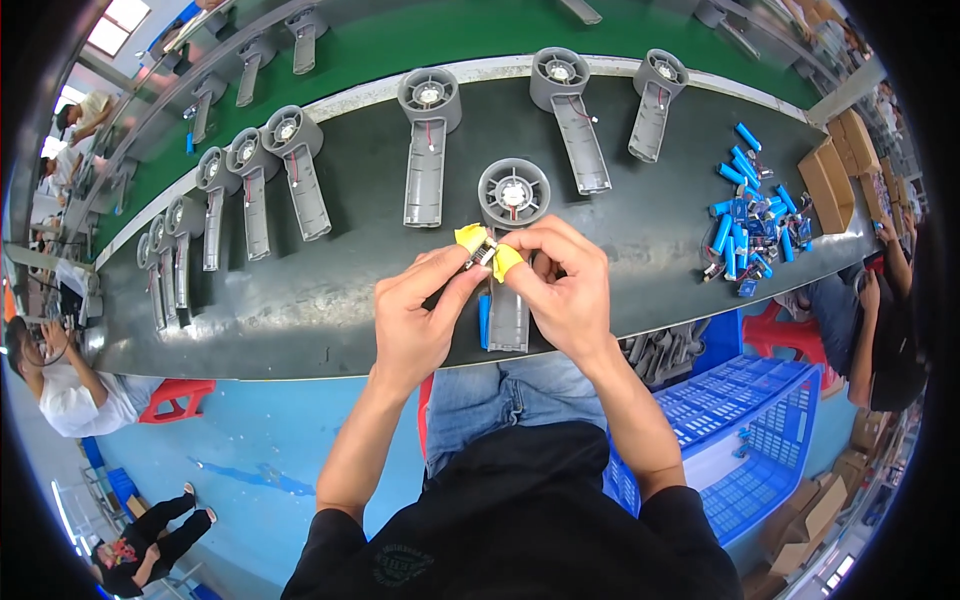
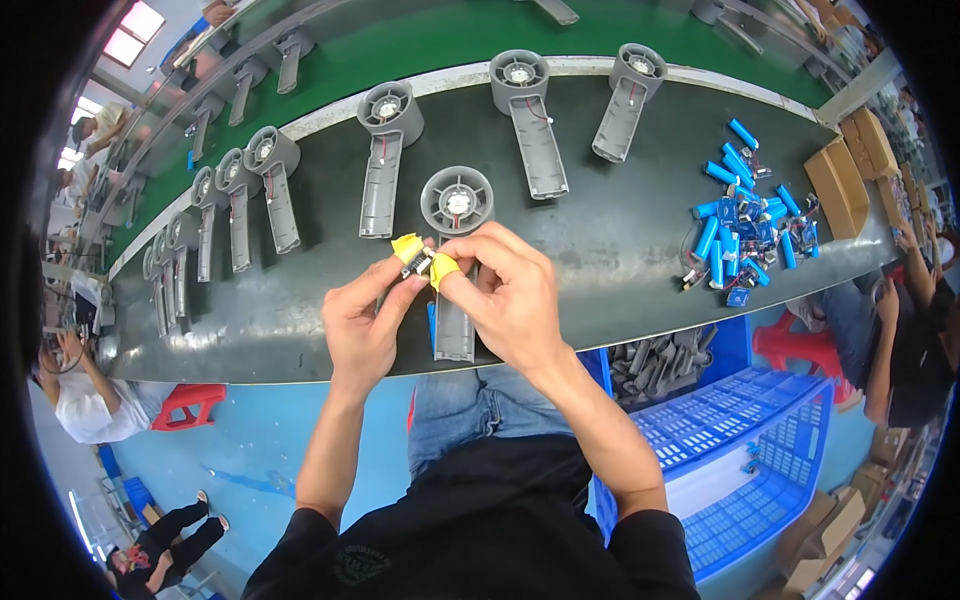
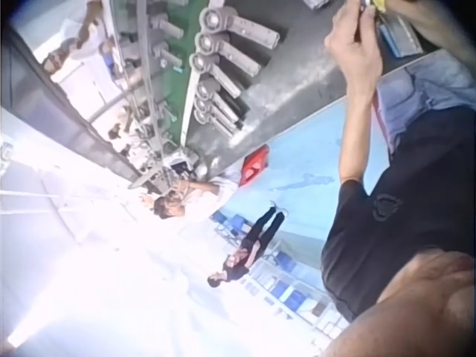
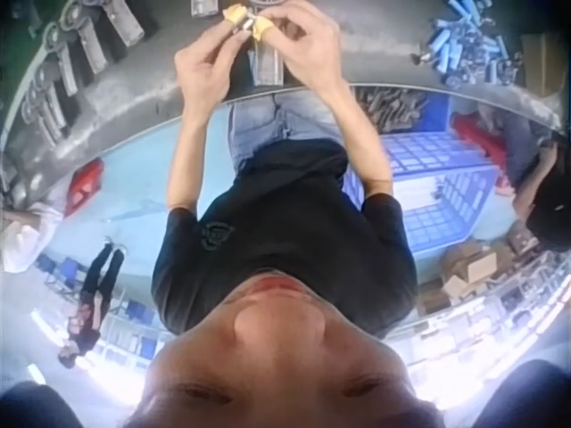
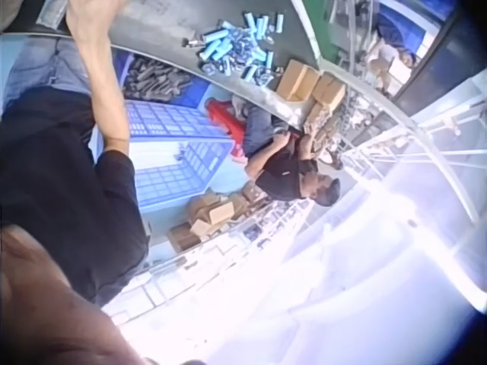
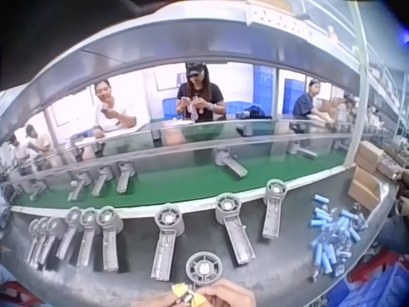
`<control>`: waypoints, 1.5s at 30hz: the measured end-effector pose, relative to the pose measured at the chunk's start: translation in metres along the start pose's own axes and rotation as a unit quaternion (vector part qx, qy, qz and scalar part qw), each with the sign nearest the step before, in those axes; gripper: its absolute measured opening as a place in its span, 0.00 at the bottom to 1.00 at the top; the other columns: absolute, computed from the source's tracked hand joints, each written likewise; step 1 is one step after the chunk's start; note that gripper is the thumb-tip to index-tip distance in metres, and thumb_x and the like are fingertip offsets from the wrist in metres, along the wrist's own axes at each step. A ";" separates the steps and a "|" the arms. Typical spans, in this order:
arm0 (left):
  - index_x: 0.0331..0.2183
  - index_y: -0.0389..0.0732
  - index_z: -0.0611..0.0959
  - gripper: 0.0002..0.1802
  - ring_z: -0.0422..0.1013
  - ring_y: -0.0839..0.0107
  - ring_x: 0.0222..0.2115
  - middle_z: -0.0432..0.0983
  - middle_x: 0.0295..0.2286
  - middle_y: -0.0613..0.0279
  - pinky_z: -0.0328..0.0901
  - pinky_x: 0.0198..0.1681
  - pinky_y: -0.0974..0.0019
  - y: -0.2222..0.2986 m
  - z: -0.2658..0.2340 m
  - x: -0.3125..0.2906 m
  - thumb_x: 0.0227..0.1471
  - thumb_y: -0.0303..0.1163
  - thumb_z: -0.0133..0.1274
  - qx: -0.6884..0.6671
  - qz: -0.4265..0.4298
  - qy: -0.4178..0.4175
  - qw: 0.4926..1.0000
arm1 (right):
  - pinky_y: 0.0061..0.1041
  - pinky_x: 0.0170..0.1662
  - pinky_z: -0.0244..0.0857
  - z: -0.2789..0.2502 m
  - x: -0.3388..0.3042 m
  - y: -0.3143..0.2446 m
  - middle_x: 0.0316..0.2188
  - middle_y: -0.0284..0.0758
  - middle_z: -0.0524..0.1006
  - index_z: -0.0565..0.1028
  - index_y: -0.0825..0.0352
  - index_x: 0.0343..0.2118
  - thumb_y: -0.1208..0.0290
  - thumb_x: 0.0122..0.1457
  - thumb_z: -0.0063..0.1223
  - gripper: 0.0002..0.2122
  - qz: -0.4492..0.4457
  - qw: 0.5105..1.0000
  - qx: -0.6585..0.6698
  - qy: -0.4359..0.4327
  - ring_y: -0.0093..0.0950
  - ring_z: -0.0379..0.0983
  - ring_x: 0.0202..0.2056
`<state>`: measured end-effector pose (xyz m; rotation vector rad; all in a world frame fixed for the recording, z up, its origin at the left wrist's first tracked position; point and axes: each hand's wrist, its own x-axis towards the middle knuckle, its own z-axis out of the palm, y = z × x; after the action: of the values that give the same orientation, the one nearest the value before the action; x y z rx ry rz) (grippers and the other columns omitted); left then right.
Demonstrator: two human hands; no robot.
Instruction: The person assembles handheld electronic fans by hand, inserting lithium batteries into the portable fans and fitting plastic housing components together on a production line.
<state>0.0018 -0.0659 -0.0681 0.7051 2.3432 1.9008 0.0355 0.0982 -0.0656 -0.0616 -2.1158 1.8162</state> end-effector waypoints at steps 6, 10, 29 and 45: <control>0.38 0.31 0.84 0.12 0.76 0.69 0.34 0.80 0.36 0.57 0.71 0.37 0.70 0.003 -0.002 0.007 0.48 0.17 0.59 -0.008 0.011 0.018 1.000 | 0.13 0.22 0.51 -0.003 0.002 0.002 0.26 0.27 0.73 0.79 0.72 0.31 0.82 0.48 0.56 0.06 0.007 1.000 -0.016 -0.020 0.10 0.59 0.19; 0.37 0.33 0.84 0.12 0.75 0.68 0.32 0.79 0.34 0.57 0.70 0.35 0.69 -0.003 -0.010 0.007 0.46 0.18 0.61 0.059 0.059 -0.015 0.996 | 0.13 0.21 0.51 -0.005 0.001 0.005 0.26 0.28 0.73 0.79 0.72 0.31 0.82 0.47 0.57 0.07 -0.028 0.998 -0.052 -0.033 0.10 0.60 0.18; 0.34 0.29 0.82 0.10 0.74 0.61 0.30 0.77 0.29 0.54 0.67 0.31 0.65 -0.008 -0.008 0.006 0.44 0.16 0.60 0.072 0.113 -0.012 0.991 | 0.17 0.20 0.57 0.000 0.000 0.014 0.28 0.31 0.73 0.75 0.72 0.30 0.86 0.43 0.62 0.10 -0.206 0.963 -0.174 -0.012 0.13 0.62 0.17; 0.35 0.30 0.83 0.08 0.71 0.66 0.28 0.77 0.31 0.55 0.65 0.28 0.67 -0.005 -0.015 0.005 0.48 0.17 0.58 0.032 0.071 -0.046 0.996 | 0.21 0.23 0.65 -0.003 -0.001 0.017 0.29 0.31 0.74 0.76 0.68 0.32 0.83 0.37 0.64 0.15 -0.227 0.957 -0.177 -0.028 0.22 0.70 0.21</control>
<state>-0.0088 -0.0780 -0.0678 0.9673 2.3648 1.8082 0.0341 0.1041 -0.0815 0.3613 -2.2383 1.1807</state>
